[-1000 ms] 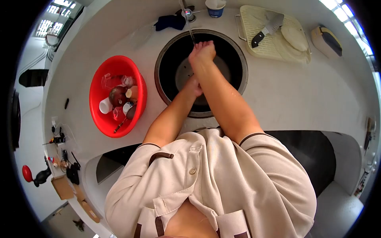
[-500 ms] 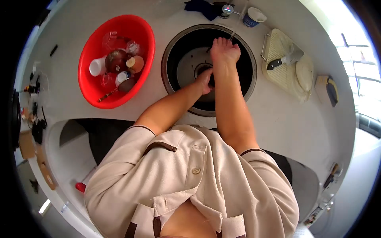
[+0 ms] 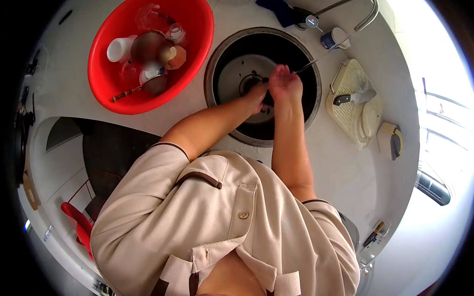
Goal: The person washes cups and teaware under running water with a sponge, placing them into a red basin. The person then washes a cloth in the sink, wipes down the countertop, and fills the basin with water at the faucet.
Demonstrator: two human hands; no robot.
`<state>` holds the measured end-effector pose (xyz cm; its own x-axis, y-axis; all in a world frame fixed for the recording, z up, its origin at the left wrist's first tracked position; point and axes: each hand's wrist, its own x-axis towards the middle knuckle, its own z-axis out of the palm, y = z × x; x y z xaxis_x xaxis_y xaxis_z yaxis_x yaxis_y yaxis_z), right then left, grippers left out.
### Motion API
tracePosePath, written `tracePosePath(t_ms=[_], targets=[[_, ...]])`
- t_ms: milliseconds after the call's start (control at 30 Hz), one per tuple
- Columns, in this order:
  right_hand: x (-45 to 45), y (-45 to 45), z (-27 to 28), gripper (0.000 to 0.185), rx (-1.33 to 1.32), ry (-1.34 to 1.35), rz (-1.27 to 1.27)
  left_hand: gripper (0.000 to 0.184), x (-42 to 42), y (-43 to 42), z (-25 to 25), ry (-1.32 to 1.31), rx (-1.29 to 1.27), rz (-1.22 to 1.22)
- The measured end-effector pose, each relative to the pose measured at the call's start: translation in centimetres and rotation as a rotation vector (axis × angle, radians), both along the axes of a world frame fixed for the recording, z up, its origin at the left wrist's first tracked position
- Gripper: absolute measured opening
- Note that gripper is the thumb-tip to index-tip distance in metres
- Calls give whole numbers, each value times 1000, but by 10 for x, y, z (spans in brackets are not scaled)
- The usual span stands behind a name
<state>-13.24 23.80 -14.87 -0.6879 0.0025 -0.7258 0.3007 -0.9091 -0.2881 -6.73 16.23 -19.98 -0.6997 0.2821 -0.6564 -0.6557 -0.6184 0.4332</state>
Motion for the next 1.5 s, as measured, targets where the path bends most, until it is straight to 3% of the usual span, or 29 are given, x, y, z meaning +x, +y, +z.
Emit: tracePosePath(t_ms=[200,300,533,633,700,933,1033,1100,1200,1300,1500], targets=[[-3,-24,37,58,-340,255,352,50,2,-6,13,23,-32,21],[-5,-27,39,57,-382,218,387,66,0,-6,10,36,-23,17],[1,-14,36,56,-482,186,233,63,1,-6,18,34,-38,18],[2,-8,39,41,-378,102,224,61,-5,0,-4,69,49,-21],[-1,0,26,15,-742,329,527,62,-6,3,-5,70,50,78],[-2,8,22,24,-694,230,466,71,-3,-4,9,141,168,68],[-2,1,18,24,-660,365,434,66,-1,-4,15,206,179,118],[0,-10,32,42,-337,154,50,68,-1,-4,18,172,171,135],[0,-13,22,57,-237,331,16,77,0,-7,25,149,234,165],[2,-24,29,57,-71,301,-79,87,-5,-3,1,229,264,113],[3,-25,32,57,-207,298,-79,93,-9,4,-12,186,294,142]])
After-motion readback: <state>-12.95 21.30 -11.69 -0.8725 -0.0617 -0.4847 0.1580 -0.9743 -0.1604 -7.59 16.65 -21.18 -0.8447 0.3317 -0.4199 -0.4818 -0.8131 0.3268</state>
